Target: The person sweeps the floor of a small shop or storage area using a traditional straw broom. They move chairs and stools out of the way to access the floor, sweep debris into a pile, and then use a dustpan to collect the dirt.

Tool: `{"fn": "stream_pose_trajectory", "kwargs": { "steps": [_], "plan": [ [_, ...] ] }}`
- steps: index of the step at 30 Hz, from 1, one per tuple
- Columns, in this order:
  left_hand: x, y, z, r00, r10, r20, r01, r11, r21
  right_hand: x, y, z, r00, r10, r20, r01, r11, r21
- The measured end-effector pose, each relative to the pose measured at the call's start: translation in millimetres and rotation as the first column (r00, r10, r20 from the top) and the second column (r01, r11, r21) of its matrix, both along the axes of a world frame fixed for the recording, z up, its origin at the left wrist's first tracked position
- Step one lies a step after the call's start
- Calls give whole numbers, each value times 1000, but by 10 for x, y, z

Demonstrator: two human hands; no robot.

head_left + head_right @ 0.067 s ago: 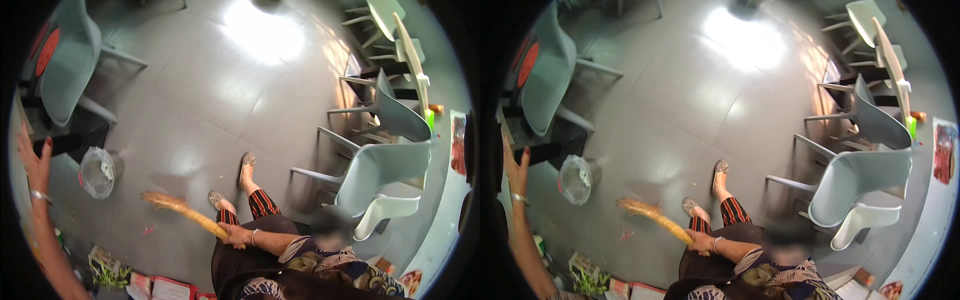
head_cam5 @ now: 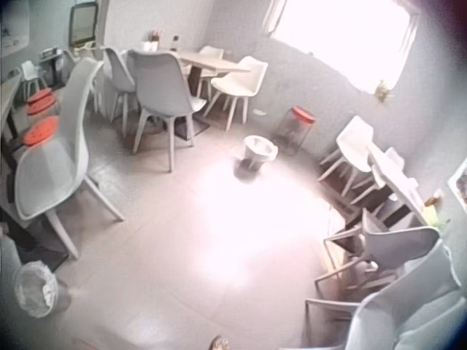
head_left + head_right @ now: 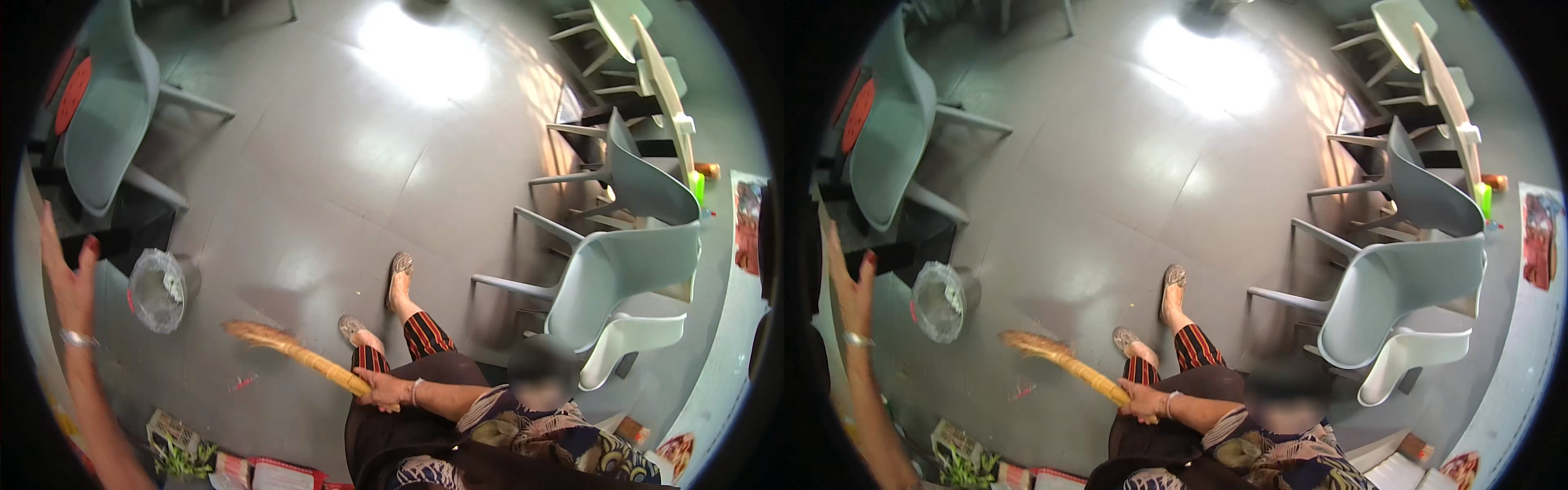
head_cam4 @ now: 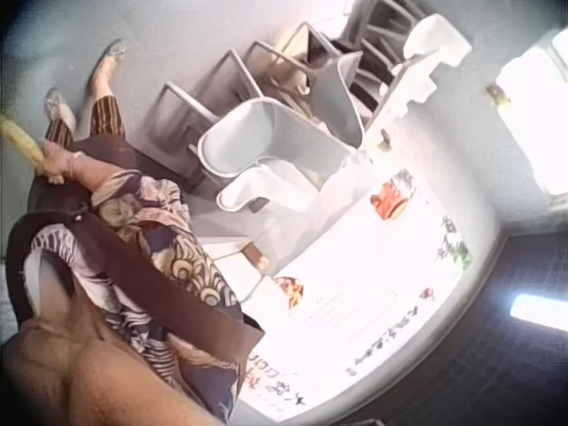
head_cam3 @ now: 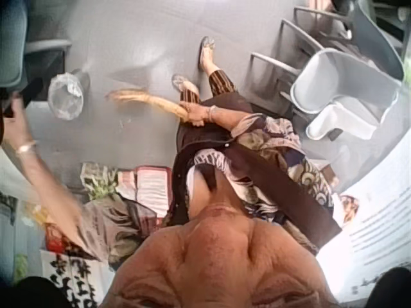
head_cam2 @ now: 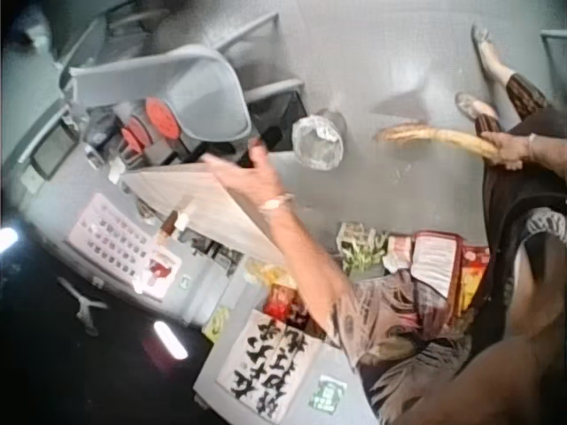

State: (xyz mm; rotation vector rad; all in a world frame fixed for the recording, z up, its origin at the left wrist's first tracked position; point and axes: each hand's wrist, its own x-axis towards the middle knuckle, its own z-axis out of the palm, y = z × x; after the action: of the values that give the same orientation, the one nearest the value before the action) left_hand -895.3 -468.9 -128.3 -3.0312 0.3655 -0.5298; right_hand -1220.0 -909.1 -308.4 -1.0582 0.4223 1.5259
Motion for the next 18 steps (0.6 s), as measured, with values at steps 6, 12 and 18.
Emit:
{"fn": "stream_pose_trajectory", "kwargs": {
  "steps": [6, 12, 18],
  "plan": [
    [-731, -2369, 878, 821, -441, -362, -50, 576, -816, 366, -494, 422, 966, -159, -202, 177, 981, 75],
    [172, -3425, 1587, 160, -950, 269, -80, -284, -955, 1046, -1029, 215, 894, -445, 58, 440, 894, 86],
    [910, -4752, 1510, 55, -926, 374, -243, -376, -894, 1718, -1780, 36, 792, -608, 58, 610, 782, -127]
  ]
}}
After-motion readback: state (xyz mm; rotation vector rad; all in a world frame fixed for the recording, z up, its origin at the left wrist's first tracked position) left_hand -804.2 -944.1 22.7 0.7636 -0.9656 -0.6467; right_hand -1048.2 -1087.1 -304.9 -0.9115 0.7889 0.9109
